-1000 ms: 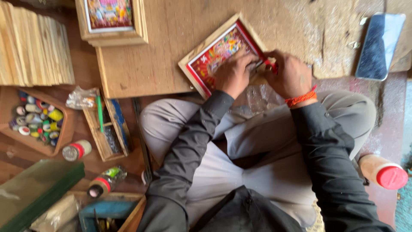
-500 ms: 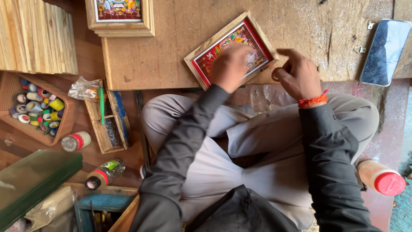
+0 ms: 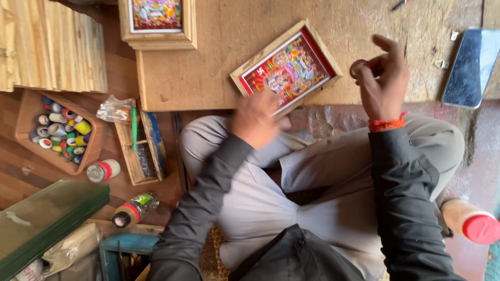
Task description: The person sits cross-legged at a low workbench and presses a strip of red tape along the inner edge of framed religious pictures, working around each frame's border by hand. Finished frames are set aside and stacked with other completed frames.
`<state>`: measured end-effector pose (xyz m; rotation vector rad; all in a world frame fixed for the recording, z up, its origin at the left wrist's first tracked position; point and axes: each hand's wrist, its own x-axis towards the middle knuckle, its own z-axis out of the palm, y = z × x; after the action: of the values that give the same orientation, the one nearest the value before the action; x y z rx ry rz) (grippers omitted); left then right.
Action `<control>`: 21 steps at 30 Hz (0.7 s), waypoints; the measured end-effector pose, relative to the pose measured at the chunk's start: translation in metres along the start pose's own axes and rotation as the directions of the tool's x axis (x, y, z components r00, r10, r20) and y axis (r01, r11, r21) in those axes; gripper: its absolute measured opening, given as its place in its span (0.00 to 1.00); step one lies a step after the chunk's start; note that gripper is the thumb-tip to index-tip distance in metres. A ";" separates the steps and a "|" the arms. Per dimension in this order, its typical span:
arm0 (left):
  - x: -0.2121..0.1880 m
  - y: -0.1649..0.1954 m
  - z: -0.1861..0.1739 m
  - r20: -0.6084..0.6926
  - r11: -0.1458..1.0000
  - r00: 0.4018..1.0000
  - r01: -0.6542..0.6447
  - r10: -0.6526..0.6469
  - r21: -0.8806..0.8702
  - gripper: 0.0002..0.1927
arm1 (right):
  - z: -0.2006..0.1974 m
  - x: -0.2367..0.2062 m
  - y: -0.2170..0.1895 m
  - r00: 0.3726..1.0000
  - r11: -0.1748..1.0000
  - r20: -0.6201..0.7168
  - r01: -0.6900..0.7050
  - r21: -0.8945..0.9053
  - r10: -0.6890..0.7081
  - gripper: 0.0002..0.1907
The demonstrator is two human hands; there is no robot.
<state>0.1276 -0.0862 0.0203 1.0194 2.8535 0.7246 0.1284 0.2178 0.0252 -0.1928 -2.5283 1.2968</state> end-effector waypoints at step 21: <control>0.080 -0.045 0.016 -0.066 0.470 0.833 0.243 -0.550 -0.849 0.12 | -0.056 -0.001 -0.013 0.895 0.680 -0.329 0.039 0.732 0.303 0.30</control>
<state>0.0406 -0.0611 -0.0033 0.0434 2.2455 2.0152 0.1473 0.2533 0.0662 -0.4353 -1.4982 1.9569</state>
